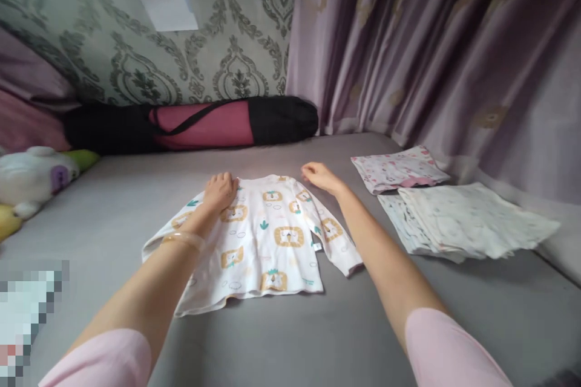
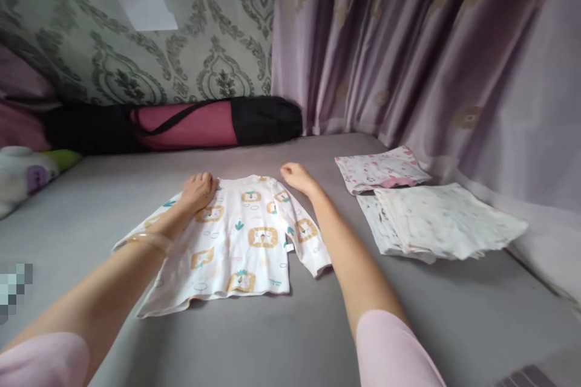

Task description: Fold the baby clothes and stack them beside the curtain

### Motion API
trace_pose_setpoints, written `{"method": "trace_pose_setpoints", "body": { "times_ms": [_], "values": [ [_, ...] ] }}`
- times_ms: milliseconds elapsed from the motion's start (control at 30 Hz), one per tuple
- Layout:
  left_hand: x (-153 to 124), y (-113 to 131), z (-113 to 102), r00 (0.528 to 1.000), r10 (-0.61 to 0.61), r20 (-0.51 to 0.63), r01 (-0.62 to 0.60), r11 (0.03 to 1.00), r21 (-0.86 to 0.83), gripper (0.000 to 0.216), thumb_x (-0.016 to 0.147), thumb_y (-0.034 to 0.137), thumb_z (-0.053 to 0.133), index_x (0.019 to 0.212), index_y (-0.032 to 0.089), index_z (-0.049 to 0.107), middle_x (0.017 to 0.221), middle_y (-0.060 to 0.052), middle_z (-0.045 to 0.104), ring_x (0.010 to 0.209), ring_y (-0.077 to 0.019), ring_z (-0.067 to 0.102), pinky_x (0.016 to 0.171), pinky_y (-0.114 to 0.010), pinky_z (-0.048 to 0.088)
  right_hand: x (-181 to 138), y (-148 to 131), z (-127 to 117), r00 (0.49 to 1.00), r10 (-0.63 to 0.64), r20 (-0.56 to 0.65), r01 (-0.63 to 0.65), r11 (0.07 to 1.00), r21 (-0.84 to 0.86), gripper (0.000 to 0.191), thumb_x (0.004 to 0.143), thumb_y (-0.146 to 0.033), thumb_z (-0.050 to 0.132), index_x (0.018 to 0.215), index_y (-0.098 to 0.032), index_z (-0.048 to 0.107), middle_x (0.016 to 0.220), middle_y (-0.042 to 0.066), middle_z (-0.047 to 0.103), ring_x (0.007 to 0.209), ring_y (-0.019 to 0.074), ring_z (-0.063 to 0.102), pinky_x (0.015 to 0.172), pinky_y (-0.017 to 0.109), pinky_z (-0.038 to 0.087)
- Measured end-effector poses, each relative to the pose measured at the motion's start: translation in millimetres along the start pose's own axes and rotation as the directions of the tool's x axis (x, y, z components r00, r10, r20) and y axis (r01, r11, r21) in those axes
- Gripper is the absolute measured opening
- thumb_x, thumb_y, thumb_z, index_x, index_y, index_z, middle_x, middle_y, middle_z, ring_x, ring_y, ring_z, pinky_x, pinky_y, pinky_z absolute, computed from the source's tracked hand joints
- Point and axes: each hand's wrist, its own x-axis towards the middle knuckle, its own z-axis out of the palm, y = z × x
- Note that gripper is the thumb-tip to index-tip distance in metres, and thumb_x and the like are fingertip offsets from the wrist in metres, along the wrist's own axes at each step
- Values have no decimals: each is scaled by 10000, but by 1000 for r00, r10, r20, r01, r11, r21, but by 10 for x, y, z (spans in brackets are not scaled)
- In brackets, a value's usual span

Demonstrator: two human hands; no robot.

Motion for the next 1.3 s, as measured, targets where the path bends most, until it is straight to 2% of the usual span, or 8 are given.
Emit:
{"method": "trace_pose_setpoints", "body": {
  "times_ms": [133, 267, 433, 633, 800, 933, 1167, 1300],
  "values": [
    [20, -32, -59, 996, 26, 83, -26, 1000, -10, 385, 993, 338, 314, 1177, 91, 544, 1207, -221, 613, 1160, -336, 556, 961, -421, 407, -490, 228, -337, 954, 284, 92, -291, 954, 67, 210, 956, -250, 569, 791, -140, 638, 732, 63, 714, 551, 90, 627, 520, 175, 494],
    [-71, 121, -196, 998, -34, 48, 33, 999, 5, 363, 955, 289, 390, 1216, 80, 534, 1272, -244, 555, 1208, -365, 503, 976, -445, 393, -785, 311, -448, 898, 365, 245, -363, 930, -54, 318, 827, -336, 754, 622, -141, 609, 519, 35, 633, 455, 103, 599, 474, 197, 504],
    [-178, 710, -283, 979, 167, -119, -186, 967, -174, 311, 907, 175, 396, 1136, 139, 604, 1173, -188, 598, 1120, -324, 529, 951, -452, 417, -885, 202, -455, 860, 324, 395, -231, 936, -265, 345, 619, -414, 880, 622, -153, 655, 462, 9, 601, 503, 134, 630, 490, 204, 497],
    [-151, 1361, -12, 919, 365, -149, -394, 836, -383, 333, 889, 113, 384, 1055, 166, 669, 1080, -98, 678, 1038, -209, 602, 968, -325, 460, -935, 229, -510, 887, 205, 413, -90, 956, -280, 230, 649, -357, 818, 696, -171, 692, 446, -18, 566, 494, 127, 581, 476, 199, 415],
    [-209, 1465, 154, 926, 297, -233, -373, 820, -435, 406, 901, 111, 347, 1161, 158, 655, 1190, -127, 654, 1138, -238, 577, 1027, -409, 446, -783, 531, -599, 993, 93, 72, -88, 994, -70, 199, 732, -349, 681, 817, -170, 704, 619, 3, 649, 585, 138, 591, 503, 206, 405],
    [-263, 1461, 146, 917, 316, -245, -395, 811, -431, 399, 939, 184, 352, 1221, 168, 634, 1243, -123, 633, 1169, -247, 553, 1033, -415, 444, -642, 838, -661, 947, 113, -301, -157, 979, -128, 218, 799, -362, 603, 873, -179, 697, 746, 37, 696, 689, 165, 626, 563, 221, 420],
    [-300, 1498, 102, 918, 334, -211, -390, 853, -348, 405, 984, 328, 368, 1277, 171, 599, 1283, -132, 582, 1185, -260, 523, 1062, -400, 410, -777, 906, -829, 916, 388, 99, -368, 914, -172, 363, 727, -520, 749, 659, -185, 626, 473, -11, 557, 475, 127, 529, 472, 218, 396],
    [-305, 1498, 106, 916, 337, -215, -394, 855, -338, 416, 984, 392, 388, 1289, 192, 588, 1289, -121, 567, 1202, -261, 509, 1081, -395, 390, -880, 848, -913, 919, 351, 181, -325, 932, -161, 330, 667, -435, 802, 609, -185, 594, 468, -34, 532, 476, 101, 499, 473, 197, 384]
  ]
}}
